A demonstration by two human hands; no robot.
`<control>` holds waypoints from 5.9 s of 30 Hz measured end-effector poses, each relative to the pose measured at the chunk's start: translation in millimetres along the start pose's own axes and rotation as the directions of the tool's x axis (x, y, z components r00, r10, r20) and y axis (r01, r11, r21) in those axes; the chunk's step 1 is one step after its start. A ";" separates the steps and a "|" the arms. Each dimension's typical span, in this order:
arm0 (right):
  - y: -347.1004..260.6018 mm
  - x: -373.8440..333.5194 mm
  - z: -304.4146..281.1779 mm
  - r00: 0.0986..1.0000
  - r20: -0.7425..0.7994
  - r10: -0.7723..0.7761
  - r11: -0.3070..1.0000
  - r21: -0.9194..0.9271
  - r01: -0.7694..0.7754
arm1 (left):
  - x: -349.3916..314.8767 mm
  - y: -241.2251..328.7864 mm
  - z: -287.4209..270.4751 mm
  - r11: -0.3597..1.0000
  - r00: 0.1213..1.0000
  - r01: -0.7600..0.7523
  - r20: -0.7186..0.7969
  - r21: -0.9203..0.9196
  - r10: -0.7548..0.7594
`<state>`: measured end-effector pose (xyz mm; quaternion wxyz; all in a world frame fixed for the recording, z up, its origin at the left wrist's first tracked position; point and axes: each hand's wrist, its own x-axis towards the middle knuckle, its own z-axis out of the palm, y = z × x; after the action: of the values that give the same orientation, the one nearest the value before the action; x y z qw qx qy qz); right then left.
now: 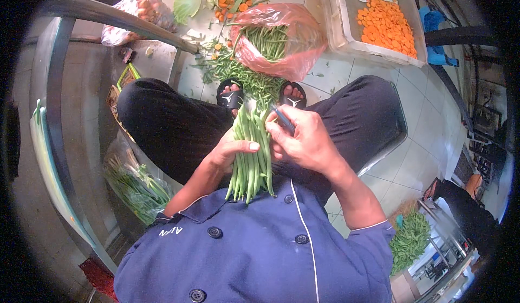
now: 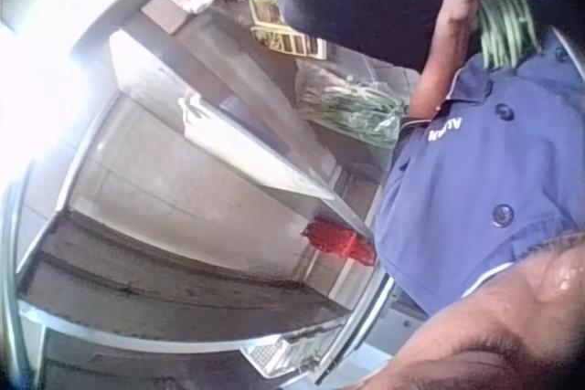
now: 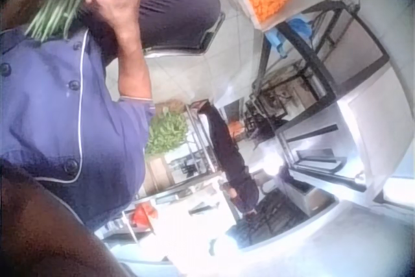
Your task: The person sits on a low stool and trims the ends of green beans using a small knife. They hold a bundle of beans in one hand and cut the tips off with the other, placing the trimmed beans into a metal tray.
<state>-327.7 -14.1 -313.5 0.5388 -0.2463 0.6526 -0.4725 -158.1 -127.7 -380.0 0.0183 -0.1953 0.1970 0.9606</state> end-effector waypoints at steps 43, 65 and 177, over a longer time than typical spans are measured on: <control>-7.8 29.7 -10.9 0.824 0.391 -0.411 0.677 -0.474 0.563 | 2.2 -1.1 -0.3 0.957 0.984 0.134 -0.145 0.258 -0.099; -6.8 -19.3 54.1 0.880 0.385 -0.277 0.544 -0.692 0.474 | 20.7 7.6 -9.1 0.994 0.881 -0.113 -0.462 0.011 0.105; -4.9 35.6 4.6 0.948 0.020 -0.317 0.816 -0.504 0.283 | 21.4 15.6 -10.2 0.735 0.887 -0.070 -0.295 0.675 0.356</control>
<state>-334.9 -47.5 -325.7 0.3537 -0.4617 0.7225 -0.3737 -175.9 -146.8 -391.1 -0.0697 -0.3469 0.5367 0.7660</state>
